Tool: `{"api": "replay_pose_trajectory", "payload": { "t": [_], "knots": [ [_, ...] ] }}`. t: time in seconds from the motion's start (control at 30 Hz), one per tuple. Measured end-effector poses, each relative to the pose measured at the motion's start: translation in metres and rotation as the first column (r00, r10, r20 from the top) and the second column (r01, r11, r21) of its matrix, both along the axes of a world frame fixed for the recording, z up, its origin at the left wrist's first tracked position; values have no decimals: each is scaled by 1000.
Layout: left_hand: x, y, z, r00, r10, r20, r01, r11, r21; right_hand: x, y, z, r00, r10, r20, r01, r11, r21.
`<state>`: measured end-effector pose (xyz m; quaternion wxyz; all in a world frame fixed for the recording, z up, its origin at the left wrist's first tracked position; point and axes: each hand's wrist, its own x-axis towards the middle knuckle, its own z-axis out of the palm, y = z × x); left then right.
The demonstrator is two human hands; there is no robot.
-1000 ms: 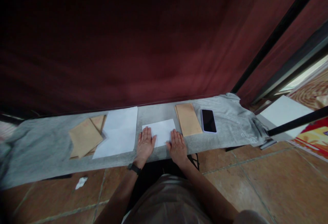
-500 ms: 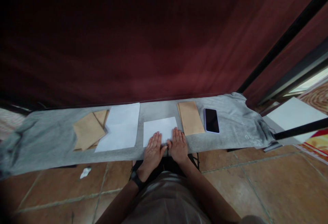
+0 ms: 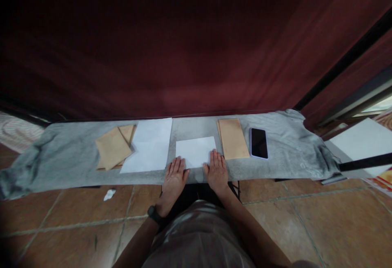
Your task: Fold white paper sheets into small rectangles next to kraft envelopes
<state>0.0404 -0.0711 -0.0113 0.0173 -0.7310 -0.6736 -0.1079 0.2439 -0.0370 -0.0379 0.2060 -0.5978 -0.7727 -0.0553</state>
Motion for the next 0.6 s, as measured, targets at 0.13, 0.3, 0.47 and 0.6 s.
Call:
{"api": "replay_pose_trajectory", "payload": {
  "t": [0.13, 0.3, 0.47, 0.6],
  "knots": [
    [-8, 6, 1, 993, -117, 2, 117, 992, -49, 0, 0, 3, 1000, -5, 26, 5, 1000, -14],
    [-17, 13, 12, 980, -196, 25, 198, 975, -102, -1, 1, 3, 1000, -5, 2, 5, 1000, -29],
    [-22, 12, 17, 985, -174, 8, 174, 976, -132, -1, -1, 4, 1000, -8, -21, 8, 999, -39],
    [-12, 11, 11, 983, -180, 19, 180, 984, 0, -6, 1, 10, 999, -9, -50, 5, 998, -67]
  ]
}}
